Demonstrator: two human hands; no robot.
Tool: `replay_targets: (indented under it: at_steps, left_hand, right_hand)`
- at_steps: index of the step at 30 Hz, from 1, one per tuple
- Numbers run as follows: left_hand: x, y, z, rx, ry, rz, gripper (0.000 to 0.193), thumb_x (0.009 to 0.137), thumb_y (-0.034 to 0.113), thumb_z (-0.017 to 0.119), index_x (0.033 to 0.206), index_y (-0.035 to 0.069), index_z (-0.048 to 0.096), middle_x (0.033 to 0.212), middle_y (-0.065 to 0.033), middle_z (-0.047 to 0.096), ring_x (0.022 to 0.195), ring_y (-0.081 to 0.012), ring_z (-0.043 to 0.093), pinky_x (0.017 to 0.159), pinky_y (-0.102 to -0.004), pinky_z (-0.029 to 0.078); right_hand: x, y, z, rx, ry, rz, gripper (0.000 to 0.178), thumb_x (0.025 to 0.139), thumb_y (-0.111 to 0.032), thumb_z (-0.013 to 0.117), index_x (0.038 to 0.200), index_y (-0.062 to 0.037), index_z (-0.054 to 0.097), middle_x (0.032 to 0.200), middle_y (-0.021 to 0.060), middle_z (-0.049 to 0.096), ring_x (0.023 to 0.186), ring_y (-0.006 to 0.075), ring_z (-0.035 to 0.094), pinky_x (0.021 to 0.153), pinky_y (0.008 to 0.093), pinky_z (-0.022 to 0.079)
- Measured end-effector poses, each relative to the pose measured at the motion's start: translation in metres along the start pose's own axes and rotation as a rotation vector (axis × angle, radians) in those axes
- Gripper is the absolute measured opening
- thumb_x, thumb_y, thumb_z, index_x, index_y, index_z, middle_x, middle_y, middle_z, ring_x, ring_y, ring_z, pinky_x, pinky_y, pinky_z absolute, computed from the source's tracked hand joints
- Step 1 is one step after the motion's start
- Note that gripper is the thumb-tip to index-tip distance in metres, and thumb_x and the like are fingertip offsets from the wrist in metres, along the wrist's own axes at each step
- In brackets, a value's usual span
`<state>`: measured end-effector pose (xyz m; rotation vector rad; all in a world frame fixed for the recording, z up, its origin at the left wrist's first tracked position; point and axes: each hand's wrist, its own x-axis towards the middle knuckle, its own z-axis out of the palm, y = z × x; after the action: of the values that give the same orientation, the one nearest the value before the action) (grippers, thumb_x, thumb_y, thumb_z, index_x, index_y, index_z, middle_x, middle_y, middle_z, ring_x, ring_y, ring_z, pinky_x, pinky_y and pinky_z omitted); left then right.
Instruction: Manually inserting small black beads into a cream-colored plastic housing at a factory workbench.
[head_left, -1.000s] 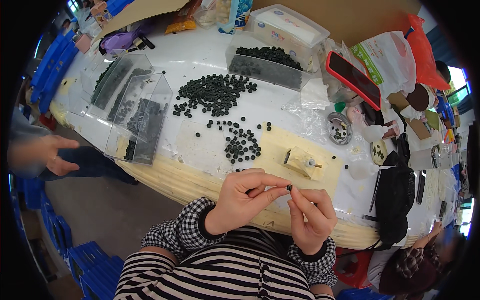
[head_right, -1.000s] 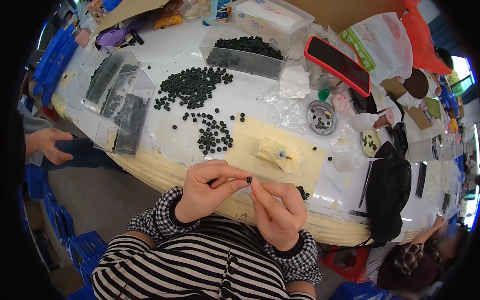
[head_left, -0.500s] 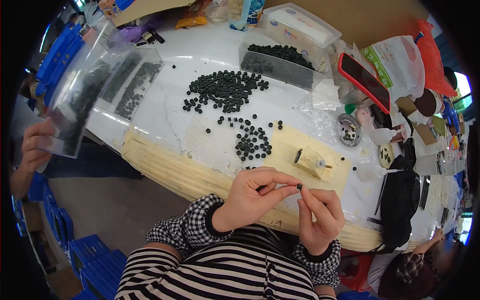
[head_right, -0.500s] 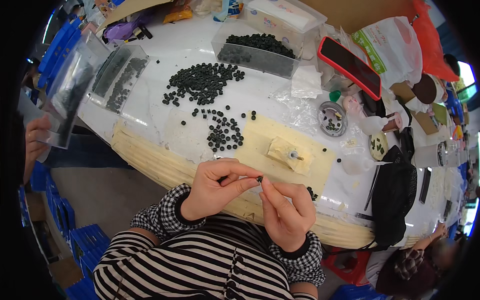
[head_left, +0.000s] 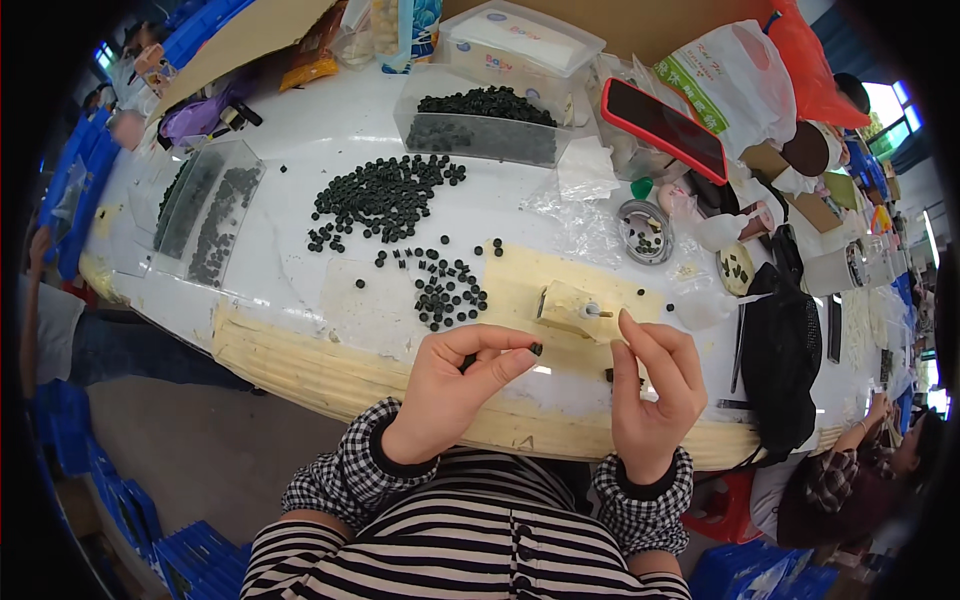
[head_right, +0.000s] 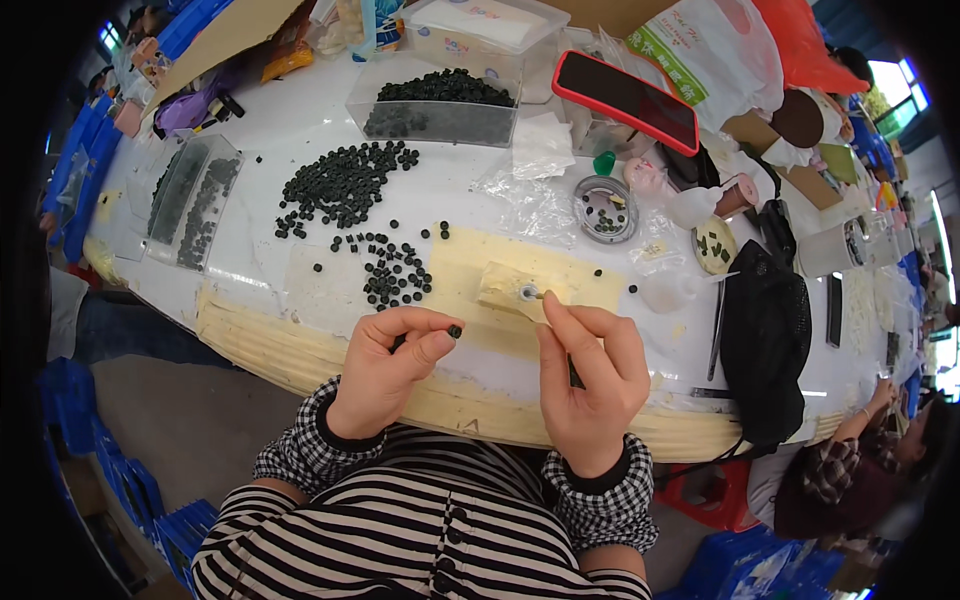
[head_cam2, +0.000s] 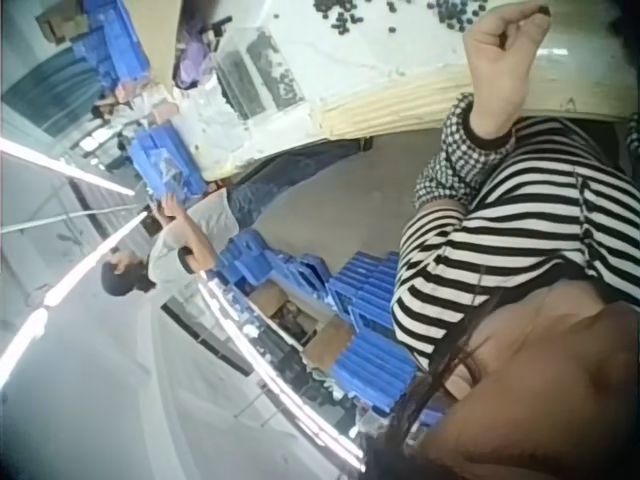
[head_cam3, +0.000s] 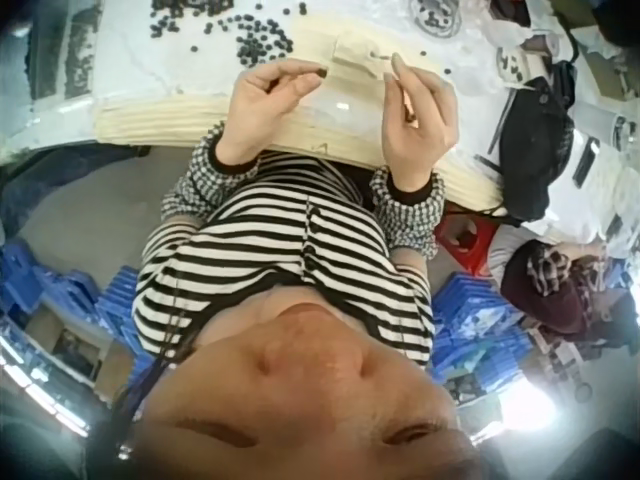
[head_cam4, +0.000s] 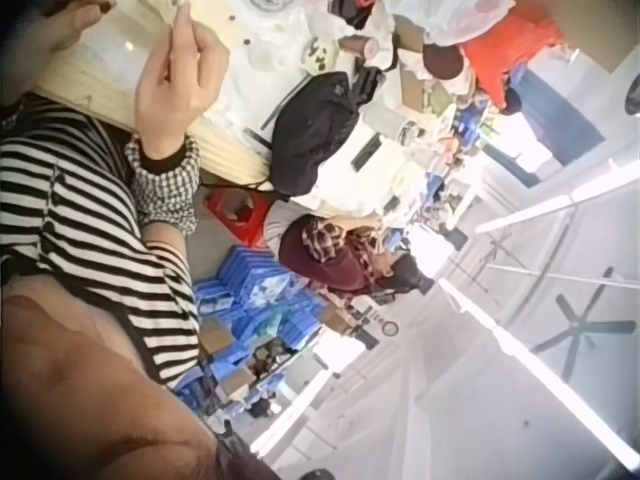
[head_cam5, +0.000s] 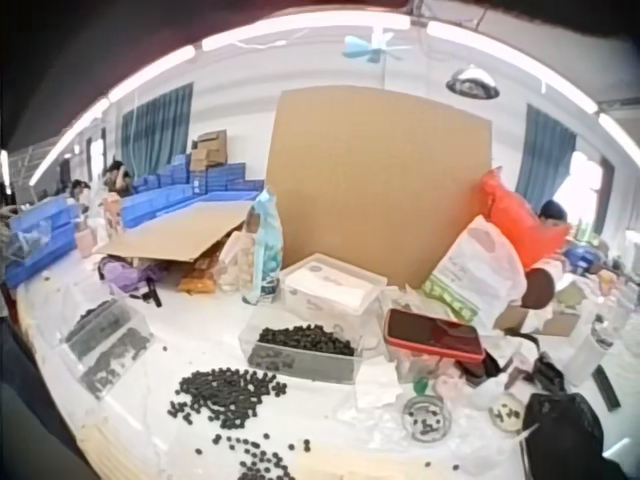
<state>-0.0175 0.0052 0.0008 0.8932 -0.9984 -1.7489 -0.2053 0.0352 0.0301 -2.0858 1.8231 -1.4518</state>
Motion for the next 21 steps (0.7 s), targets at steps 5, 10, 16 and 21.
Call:
replay_targets:
  at_steps: [5, 10, 16, 21]
  left_hand:
    - [0.004, 0.002, -0.004, -0.196, -0.053, -0.169, 0.014, 0.091, 0.006, 0.064, 0.104, 0.002, 0.067, 0.063, 0.0083, 0.047, 0.051, -0.0022, 0.028, 0.047, -0.0202, 0.023]
    - [0.005, -0.001, -0.009, -0.307, -0.116, -0.217, 0.014, 0.092, 0.009, 0.063, 0.104, 0.003, 0.067, 0.063, 0.0077, 0.046, 0.05, -0.0031, 0.028, 0.047, -0.0209, 0.023]
    - [0.005, -0.001, -0.011, -0.332, -0.151, -0.233, 0.014, 0.093, 0.01, 0.063, 0.105, 0.003, 0.066, 0.061, 0.0077, 0.043, 0.049, -0.0034, 0.026, 0.047, -0.0213, 0.022]
    - [0.006, -0.001, -0.011, -0.397, -0.255, -0.305, 0.015, 0.094, 0.01, 0.061, 0.106, 0.003, 0.065, 0.06, 0.0073, 0.042, 0.048, -0.0034, 0.025, 0.047, -0.0215, 0.022]
  right_hand:
    - [0.013, 0.01, 0.005, -0.039, -0.04, 0.031, 0.028, 0.075, 0.002, 0.073, 0.102, -0.002, 0.07, 0.087, 0.0098, 0.061, 0.077, 0.0229, 0.057, 0.067, 0.0316, 0.046]
    - [0.013, 0.013, 0.01, 0.001, -0.078, 0.055, 0.022, 0.074, 0.0, 0.074, 0.096, -0.0013, 0.069, 0.084, 0.0103, 0.061, 0.075, 0.0235, 0.057, 0.066, 0.0319, 0.046]
    - [0.014, -0.006, -0.004, -0.001, 0.097, 0.017, 0.015, 0.077, -0.001, 0.073, 0.091, -0.0004, 0.069, 0.084, 0.0105, 0.062, 0.074, 0.0211, 0.059, 0.065, 0.0303, 0.046]
    - [0.009, -0.011, -0.002, 0.464, -0.004, 0.071, 0.008, 0.089, -0.003, 0.063, 0.094, 0.0029, 0.061, 0.087, 0.0109, 0.063, 0.079, 0.0184, 0.063, 0.07, 0.0273, 0.049]
